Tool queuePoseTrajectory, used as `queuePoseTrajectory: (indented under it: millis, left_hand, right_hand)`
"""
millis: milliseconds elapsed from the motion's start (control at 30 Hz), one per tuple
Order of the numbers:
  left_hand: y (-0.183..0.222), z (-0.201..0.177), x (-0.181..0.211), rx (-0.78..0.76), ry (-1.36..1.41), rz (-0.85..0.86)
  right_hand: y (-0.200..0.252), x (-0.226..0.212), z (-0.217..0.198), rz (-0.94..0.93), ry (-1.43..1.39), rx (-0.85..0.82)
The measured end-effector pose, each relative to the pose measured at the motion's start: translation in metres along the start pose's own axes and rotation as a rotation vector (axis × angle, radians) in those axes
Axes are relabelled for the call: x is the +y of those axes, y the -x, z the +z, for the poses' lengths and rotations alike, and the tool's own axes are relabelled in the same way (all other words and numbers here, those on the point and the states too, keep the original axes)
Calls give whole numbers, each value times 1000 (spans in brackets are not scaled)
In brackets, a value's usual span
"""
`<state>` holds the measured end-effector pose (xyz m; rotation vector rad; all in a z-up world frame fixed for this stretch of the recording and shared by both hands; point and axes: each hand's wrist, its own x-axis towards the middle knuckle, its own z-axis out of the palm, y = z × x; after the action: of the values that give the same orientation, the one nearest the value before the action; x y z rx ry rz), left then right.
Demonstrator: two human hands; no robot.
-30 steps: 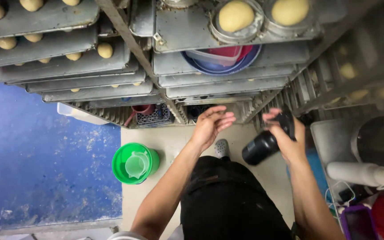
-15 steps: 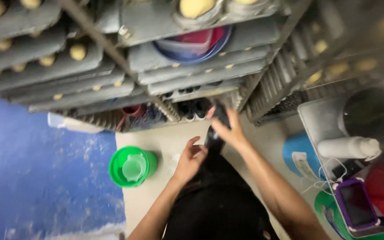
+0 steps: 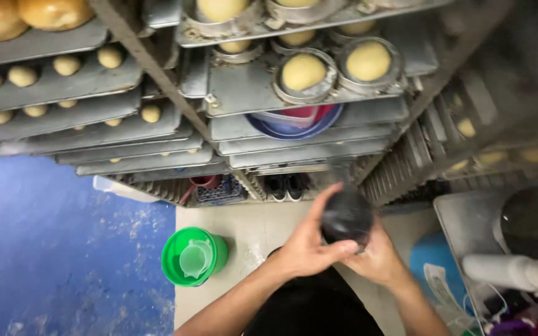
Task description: Washing a pan and then spraying water or oil onto dough balls on baking sheets in a bakery production area.
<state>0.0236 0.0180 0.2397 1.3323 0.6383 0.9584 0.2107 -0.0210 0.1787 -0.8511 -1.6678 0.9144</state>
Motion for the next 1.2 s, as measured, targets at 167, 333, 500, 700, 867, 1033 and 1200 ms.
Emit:
queuePoseTrajectory:
  millis: [167, 333, 500, 700, 867, 1033, 1200]
  left_hand:
    - [-27, 3, 59, 216, -492, 388]
    - [-61, -16, 98, 344, -457, 136]
    - [-85, -37, 95, 381, -553, 127]
    - [-109, -61, 103, 346, -418, 264]
    - [-104, -102, 84, 432, -127, 68]
    - [-96, -108, 111, 583, -33, -47]
    - [-88, -93, 102, 633, -25, 18]
  right_hand:
    - [-20, 11, 37, 209, -122, 314]
    - [-64, -28, 58, 180, 324, 355]
    - [-82, -23, 62, 95, 381, 325]
    - [-112, -11, 49, 106, 416, 305]
    - [-133, -10, 33, 5, 319, 91]
    - [-123, 4, 0, 174, -43, -19]
    - [-124, 7, -50, 346, -244, 172]
